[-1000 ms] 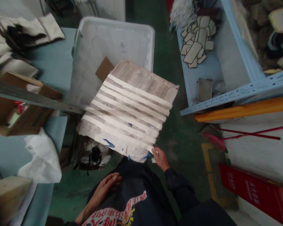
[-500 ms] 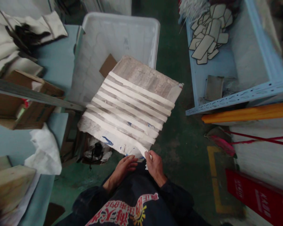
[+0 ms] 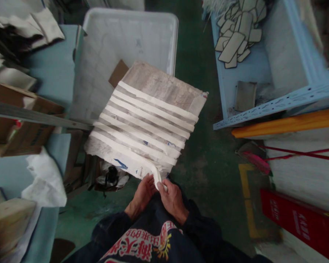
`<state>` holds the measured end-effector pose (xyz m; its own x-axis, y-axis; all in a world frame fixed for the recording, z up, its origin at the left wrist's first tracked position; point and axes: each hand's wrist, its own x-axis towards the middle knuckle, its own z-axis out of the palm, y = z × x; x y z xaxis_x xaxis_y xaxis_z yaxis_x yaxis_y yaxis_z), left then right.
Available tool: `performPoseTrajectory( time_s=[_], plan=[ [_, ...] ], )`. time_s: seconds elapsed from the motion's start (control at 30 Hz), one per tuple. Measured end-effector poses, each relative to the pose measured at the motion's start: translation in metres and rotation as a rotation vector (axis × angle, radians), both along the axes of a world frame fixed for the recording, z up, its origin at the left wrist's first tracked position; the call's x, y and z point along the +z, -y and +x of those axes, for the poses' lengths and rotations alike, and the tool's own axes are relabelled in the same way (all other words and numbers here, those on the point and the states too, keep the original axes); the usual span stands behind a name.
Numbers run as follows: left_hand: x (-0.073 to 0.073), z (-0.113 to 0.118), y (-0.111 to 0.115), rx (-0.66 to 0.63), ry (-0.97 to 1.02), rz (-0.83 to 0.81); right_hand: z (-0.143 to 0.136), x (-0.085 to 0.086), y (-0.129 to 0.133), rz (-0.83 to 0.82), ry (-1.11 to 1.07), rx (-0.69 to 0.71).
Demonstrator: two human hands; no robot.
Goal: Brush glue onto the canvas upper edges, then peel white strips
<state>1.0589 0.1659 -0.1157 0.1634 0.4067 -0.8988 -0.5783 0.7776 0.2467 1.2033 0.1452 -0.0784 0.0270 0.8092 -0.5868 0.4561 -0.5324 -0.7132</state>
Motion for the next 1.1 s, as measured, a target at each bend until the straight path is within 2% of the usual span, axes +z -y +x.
performPoseTrajectory(
  time_s=[0.13, 0.3, 0.43, 0.53, 0.67, 0.77, 0.87, 1.0, 1.1],
  plan=[
    [-0.002, 0.003, 0.000, 0.042, -0.042, 0.004, 0.005, -0.003, 0.004, -0.012, -0.069, -0.018],
    [0.004, 0.006, 0.007, -0.011, 0.014, -0.064, 0.010, -0.013, 0.010, -0.059, -0.102, -0.069],
    [0.004, 0.010, 0.009, -0.033, -0.028, -0.042, 0.014, -0.016, 0.011, -0.085, -0.117, -0.101],
    [-0.001, 0.014, 0.008, -0.056, -0.111, -0.007, 0.017, -0.014, 0.010, -0.081, -0.137, -0.115],
    [-0.009, 0.015, 0.010, -0.126, -0.346, 0.063, 0.025, -0.010, 0.003, -0.067, -0.138, -0.124],
    [-0.009, 0.007, 0.009, -0.254, -0.601, 0.185, 0.032, -0.011, -0.002, -0.056, -0.086, -0.086],
    [-0.003, -0.010, -0.002, -0.450, -0.833, 0.389, 0.040, -0.015, -0.005, -0.009, 0.005, 0.025],
    [0.007, -0.033, -0.036, -0.783, -1.020, 0.674, 0.044, -0.021, -0.003, 0.019, 0.069, 0.118],
    [0.006, -0.042, -0.066, -1.069, -1.038, 0.895, 0.043, -0.022, -0.001, 0.032, 0.094, 0.177]
  ],
)
